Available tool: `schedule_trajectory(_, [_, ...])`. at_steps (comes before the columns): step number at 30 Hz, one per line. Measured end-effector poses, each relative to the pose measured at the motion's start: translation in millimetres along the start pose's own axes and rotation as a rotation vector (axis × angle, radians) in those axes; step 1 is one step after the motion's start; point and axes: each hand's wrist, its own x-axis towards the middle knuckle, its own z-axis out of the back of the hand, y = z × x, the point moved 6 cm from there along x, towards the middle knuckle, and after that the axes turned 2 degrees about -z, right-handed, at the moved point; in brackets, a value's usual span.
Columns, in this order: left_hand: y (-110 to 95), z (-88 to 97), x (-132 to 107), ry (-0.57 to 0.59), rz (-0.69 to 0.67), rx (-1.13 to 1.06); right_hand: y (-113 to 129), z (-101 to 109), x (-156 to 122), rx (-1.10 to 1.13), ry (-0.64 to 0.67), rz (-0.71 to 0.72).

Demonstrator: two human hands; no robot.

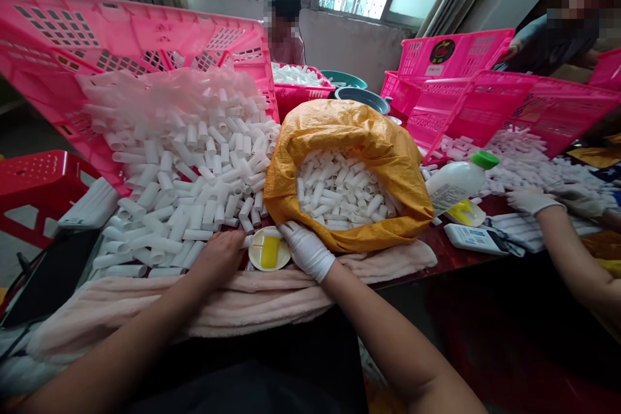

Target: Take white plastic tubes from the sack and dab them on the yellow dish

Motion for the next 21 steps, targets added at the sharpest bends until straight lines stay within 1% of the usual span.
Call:
schedule_trajectory(2, [-2,-0.1,0,0.0,0.007,-0.01,7,0,-6,-0.075,0.073,0.094])
schedule_trajectory(3, [-2,0.3,0,0.003,0.006,-0.016,10,2,-8,-0.098,0.088,0.128])
schedule_trajectory(7, [-2,1.9,-1,0.0,0.02,-0.026,14,8,-12,-0.145,0.036,0.138])
schedule_trajectory(9, [-1,2.5,0,-0.013,0.027,-0.027,15,6,-14,-0.164,0.038,0.146])
schedule_trajectory(11, [0,2.3,0,-0.017,0.017,-0.033,19,3,-18,-0.171,0.082,0.22])
schedule_trajectory(13, [0,1.7,-1,-0.015,0.004,-0.042,23,3,-21,-0.133,0.088,0.278])
schedule_trajectory(15, [0,1.4,-1,-0.018,-0.002,-0.049,23,6,-22,-0.095,0.045,0.261])
schedule_trajectory(17, [1,1.8,-1,-0.033,0.003,-0.051,22,7,-22,-0.113,0.021,0.224])
schedule_trajectory(19, [2,2.0,-1,-0.047,0.006,-0.057,23,5,-23,-0.177,0.06,0.25])
schedule_trajectory(21, [2,1.5,-1,-0.048,0.011,-0.057,28,2,-26,-0.222,0.117,0.331])
